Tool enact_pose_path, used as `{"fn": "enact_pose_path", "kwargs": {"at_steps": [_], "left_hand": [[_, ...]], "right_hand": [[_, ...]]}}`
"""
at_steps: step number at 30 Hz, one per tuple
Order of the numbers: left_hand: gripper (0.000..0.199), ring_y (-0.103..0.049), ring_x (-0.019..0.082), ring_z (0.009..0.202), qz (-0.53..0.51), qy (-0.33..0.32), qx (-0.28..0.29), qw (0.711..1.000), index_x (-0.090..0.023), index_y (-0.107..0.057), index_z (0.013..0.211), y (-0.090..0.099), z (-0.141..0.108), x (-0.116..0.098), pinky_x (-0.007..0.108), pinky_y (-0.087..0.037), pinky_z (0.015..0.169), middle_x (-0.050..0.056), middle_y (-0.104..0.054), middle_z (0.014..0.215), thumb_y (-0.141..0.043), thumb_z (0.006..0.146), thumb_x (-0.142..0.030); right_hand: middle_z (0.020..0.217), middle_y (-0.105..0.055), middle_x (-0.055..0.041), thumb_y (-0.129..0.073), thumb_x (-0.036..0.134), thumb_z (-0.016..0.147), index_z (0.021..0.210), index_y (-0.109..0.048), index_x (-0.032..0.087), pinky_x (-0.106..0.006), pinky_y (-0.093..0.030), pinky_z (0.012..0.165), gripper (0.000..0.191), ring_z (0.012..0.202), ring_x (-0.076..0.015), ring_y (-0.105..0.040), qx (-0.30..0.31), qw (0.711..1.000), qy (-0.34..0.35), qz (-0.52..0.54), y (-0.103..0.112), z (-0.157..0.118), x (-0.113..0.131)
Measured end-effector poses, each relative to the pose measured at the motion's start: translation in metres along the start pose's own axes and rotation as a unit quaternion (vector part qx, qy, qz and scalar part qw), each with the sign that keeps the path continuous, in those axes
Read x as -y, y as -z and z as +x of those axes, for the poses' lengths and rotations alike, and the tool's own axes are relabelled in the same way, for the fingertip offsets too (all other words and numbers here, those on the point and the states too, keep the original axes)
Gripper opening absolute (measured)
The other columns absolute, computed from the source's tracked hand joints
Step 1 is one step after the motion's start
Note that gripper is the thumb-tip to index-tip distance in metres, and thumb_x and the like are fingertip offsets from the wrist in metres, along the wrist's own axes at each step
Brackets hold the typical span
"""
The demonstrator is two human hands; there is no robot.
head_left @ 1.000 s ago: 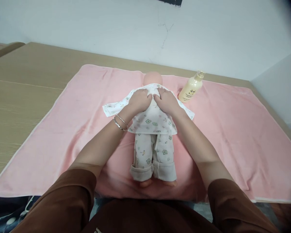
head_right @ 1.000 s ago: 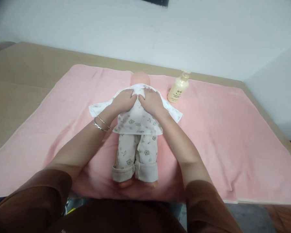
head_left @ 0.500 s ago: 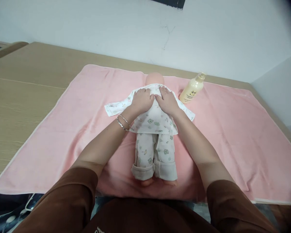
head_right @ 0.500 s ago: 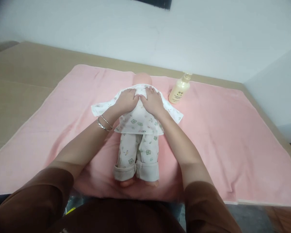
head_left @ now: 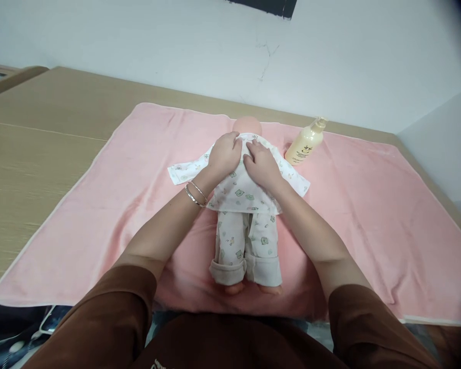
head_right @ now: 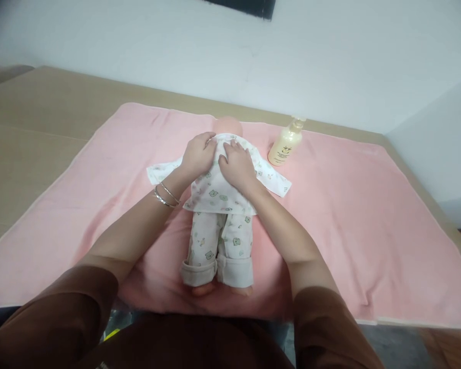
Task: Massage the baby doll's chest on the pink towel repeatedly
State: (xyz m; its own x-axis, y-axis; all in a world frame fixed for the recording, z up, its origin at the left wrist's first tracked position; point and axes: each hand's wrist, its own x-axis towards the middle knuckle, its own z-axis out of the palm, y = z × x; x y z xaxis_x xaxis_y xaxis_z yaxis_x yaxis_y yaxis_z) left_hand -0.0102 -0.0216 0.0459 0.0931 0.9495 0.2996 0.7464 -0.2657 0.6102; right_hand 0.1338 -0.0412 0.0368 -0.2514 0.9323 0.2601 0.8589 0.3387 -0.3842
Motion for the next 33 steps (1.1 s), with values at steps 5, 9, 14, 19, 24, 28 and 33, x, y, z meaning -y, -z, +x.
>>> {"fn": "enact_pose_path", "kwargs": {"at_steps": [5,9,14,19,24,28,33], "left_hand": [[0.048,-0.061,0.024,0.138,-0.01,-0.008,-0.011,1.0,-0.012,-0.064,0.14,0.0,0.0,0.0,0.037,-0.045,0.123,0.012,-0.068,0.147,-0.035,0.104,-0.026],[0.047,-0.061,0.025,0.138,-0.02,0.0,-0.015,1.0,-0.012,-0.065,0.138,-0.003,0.0,0.001,0.037,-0.045,0.122,0.012,-0.068,0.146,-0.036,0.104,-0.025],[0.039,-0.068,0.028,0.123,-0.053,-0.032,-0.039,0.997,-0.018,-0.073,0.115,-0.007,0.001,0.005,0.042,-0.051,0.113,0.012,-0.077,0.127,-0.038,0.105,-0.029],[0.052,-0.072,0.027,0.112,-0.108,-0.079,-0.083,0.988,-0.02,-0.073,0.098,-0.011,0.0,0.01,0.041,-0.054,0.107,0.012,-0.079,0.106,-0.028,0.11,-0.044],[0.058,-0.072,0.028,0.113,-0.12,-0.078,-0.082,0.986,-0.02,-0.073,0.1,-0.01,-0.001,0.01,0.043,-0.053,0.108,0.013,-0.079,0.109,-0.026,0.11,-0.053],[0.058,-0.07,0.03,0.122,-0.126,-0.059,-0.083,0.987,-0.019,-0.073,0.114,-0.011,0.0,0.012,0.044,-0.051,0.113,0.014,-0.077,0.124,-0.026,0.109,-0.053],[0.056,-0.06,0.032,0.14,-0.075,-0.025,-0.044,0.996,-0.014,-0.051,0.153,-0.02,-0.003,0.012,0.048,-0.045,0.121,0.019,-0.065,0.149,-0.036,0.106,-0.041]], "right_hand": [[0.17,-0.04,-0.0163,-0.037,0.021,0.098,0.148,-0.056,0.01,-0.055,-0.029,0.132,0.055,0.161,-0.0301,-0.033,-0.084,0.996,0.001,-0.036,0.01,-0.008,0.011],[0.165,-0.047,-0.0171,-0.037,0.022,0.101,0.151,-0.055,0.011,-0.062,-0.03,0.13,0.054,0.157,-0.0354,-0.039,-0.015,0.997,0.039,-0.069,0.004,-0.007,0.01],[0.169,-0.042,-0.0134,-0.042,0.02,0.097,0.153,-0.053,0.014,-0.053,-0.036,0.13,0.057,0.157,-0.0311,-0.04,-0.086,0.996,0.03,-0.024,-0.001,-0.003,0.002],[0.168,-0.044,-0.0148,-0.047,0.024,0.097,0.154,-0.053,0.014,-0.061,-0.032,0.131,0.058,0.159,-0.0353,-0.036,-0.032,0.999,0.039,-0.008,-0.004,0.002,-0.001],[0.166,-0.046,-0.0132,-0.047,0.024,0.096,0.151,-0.057,0.012,-0.052,-0.031,0.134,0.057,0.158,-0.0299,-0.039,-0.081,0.996,0.021,0.023,-0.004,0.002,-0.003],[0.166,-0.047,-0.0129,-0.047,0.026,0.097,0.151,-0.057,0.015,-0.062,-0.03,0.132,0.056,0.158,-0.0356,-0.039,-0.051,0.998,0.039,-0.007,-0.009,0.001,-0.003],[0.151,-0.064,-0.0138,-0.048,0.023,0.095,0.139,-0.067,0.011,-0.049,-0.044,0.126,0.05,0.146,-0.031,-0.056,-0.045,0.997,0.034,0.055,0.009,0.004,-0.01]]}}
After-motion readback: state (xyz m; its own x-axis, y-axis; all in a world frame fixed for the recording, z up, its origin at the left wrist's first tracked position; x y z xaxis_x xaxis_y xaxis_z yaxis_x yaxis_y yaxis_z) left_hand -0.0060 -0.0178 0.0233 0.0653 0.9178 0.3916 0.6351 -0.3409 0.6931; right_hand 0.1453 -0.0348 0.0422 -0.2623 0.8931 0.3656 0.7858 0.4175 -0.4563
